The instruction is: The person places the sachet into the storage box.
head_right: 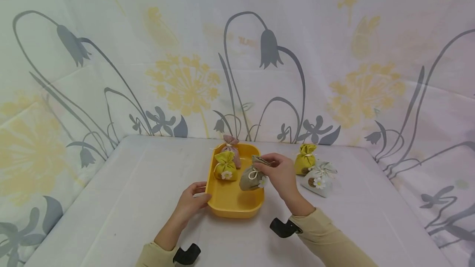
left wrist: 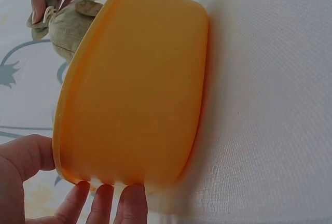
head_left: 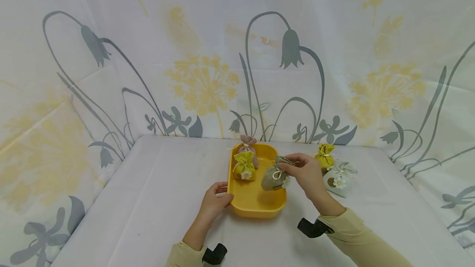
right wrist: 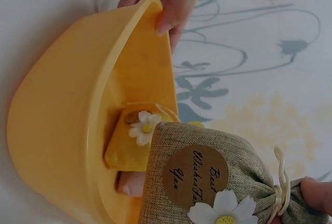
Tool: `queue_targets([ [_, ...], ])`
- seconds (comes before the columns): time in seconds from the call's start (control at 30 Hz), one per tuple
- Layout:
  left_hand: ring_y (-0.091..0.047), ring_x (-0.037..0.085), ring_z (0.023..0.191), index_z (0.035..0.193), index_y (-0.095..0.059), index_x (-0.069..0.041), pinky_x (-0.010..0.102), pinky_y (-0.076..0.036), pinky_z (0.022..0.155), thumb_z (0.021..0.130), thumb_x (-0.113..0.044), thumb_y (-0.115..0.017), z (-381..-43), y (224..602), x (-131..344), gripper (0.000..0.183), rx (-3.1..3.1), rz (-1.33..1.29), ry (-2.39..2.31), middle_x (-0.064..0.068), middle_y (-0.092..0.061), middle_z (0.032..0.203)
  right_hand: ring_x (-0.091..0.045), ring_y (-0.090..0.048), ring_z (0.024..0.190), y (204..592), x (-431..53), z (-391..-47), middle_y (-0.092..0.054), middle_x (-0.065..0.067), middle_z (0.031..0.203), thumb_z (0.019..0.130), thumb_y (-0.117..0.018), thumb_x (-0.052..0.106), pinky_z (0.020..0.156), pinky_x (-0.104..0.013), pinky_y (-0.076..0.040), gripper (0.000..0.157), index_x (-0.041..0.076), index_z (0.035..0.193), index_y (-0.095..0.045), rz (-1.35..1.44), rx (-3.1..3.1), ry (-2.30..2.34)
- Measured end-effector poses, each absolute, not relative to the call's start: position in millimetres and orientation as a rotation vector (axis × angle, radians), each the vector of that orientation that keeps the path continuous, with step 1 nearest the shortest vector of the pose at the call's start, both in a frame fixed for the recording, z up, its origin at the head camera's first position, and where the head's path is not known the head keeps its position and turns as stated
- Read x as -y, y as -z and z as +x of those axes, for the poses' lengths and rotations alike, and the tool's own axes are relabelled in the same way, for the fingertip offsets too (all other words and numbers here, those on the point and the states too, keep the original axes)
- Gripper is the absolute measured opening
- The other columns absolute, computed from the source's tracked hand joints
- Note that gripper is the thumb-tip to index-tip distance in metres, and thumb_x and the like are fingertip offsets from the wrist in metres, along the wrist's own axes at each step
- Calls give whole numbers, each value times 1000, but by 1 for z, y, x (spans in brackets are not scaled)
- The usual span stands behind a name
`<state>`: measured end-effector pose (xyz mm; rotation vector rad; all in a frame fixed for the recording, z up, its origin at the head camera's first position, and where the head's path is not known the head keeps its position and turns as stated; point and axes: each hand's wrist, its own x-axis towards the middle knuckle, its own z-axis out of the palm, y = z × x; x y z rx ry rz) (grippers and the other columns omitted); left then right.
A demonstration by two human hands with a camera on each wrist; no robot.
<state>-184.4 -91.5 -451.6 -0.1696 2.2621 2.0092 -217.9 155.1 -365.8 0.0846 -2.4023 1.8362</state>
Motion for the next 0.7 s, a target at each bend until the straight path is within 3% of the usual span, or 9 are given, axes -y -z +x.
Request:
queue_targets([
  [0.7, -59, 21, 88, 126, -47, 6, 32, -54, 76, 83, -8, -62, -185, 454, 91, 48, -2267, -142, -2022, 21, -51, 116, -17, -64, 68, 372, -108, -240, -61, -11, 83, 78, -73, 3, 66, -33, -56, 22, -8, 94, -63, 11, 2453, -2018],
])
